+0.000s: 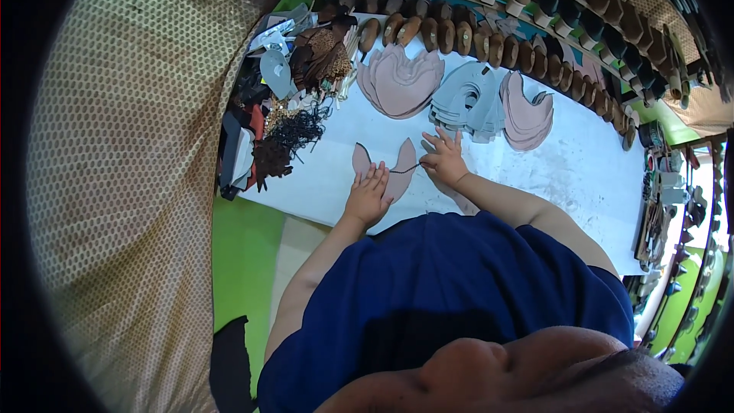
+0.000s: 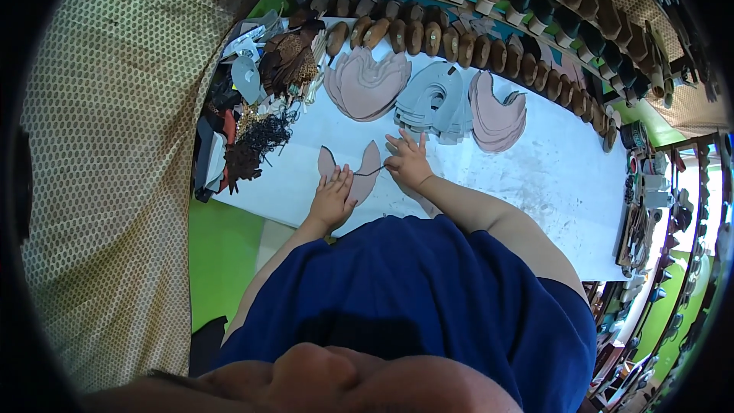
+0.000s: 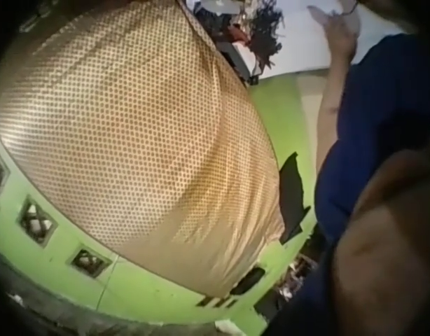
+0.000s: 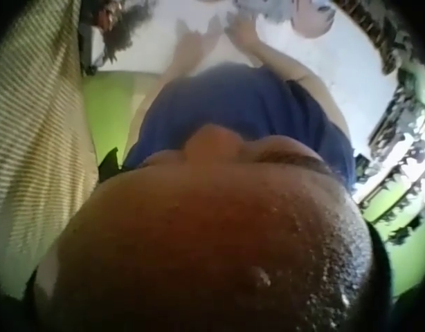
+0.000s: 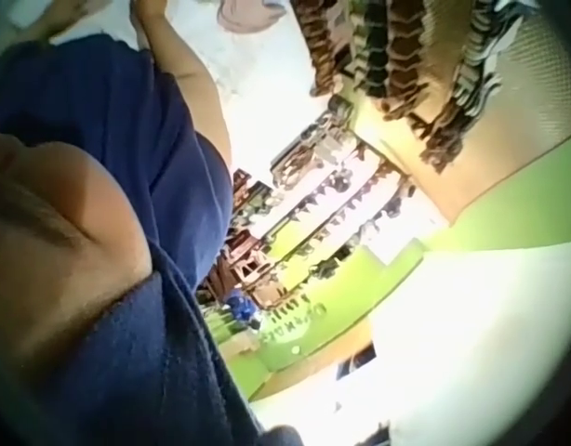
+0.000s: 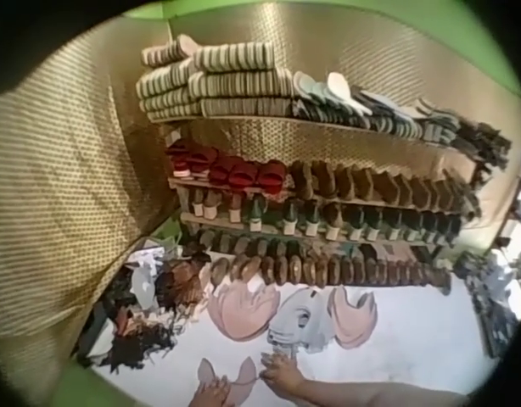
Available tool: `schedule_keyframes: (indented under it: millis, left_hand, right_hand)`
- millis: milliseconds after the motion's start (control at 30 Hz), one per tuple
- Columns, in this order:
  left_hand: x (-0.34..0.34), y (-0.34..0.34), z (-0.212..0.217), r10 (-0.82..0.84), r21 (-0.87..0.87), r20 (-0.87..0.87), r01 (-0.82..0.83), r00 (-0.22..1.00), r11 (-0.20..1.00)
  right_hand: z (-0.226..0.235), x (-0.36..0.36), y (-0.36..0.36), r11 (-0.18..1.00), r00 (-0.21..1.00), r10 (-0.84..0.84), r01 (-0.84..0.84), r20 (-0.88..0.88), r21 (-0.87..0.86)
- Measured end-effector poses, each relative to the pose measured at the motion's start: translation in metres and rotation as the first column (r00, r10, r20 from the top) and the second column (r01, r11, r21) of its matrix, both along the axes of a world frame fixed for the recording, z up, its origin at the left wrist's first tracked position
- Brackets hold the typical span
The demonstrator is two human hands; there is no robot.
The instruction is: Sorting and arranging shoe upper components on a workbench in a shoe manufacturing facility.
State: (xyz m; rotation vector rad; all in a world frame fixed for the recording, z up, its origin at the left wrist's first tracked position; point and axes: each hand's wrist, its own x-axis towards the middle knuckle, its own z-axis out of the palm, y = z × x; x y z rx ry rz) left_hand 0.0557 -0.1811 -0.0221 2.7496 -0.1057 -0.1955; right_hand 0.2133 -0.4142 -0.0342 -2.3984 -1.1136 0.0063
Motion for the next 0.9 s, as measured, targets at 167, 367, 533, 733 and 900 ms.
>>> schedule_keyframes:
  millis: [167, 367, 533, 733, 900]
  left_hand:
    - [0.004, -0.004, 0.011, -0.025, 0.103, -0.041, 0.029, 0.999, 0.994]
    - [0.004, -0.003, 0.005, -0.025, 0.153, -0.01, 0.027, 1.0, 0.988]
    - [0.003, -0.004, 0.007, -0.022, 0.155, -0.001, 0.022, 1.0, 0.988]
    - [0.008, -0.007, 0.008, -0.015, 0.189, -0.02, 0.019, 1.0, 0.982]
    - [0.024, -0.022, 0.02, 0.114, 0.18, -0.049, -0.104, 0.992, 0.978]
  right_hand:
    - [-0.014, 0.008, 0.004, 0.999, 1.0, 0.011, -0.012, 0.028, 0.032]
    - [-0.002, 0.026, 0.022, 0.999, 0.997, 0.034, -0.032, 0.07, -0.035]
    - [0.013, 0.038, 0.042, 0.97, 0.994, 0.07, -0.049, 0.078, -0.238]
    - [0.017, 0.036, 0.05, 0.95, 0.997, 0.064, -0.05, 0.035, -0.309]
    - [0.011, 0.033, 0.047, 0.957, 0.995, 0.077, -0.057, 0.058, -0.285]
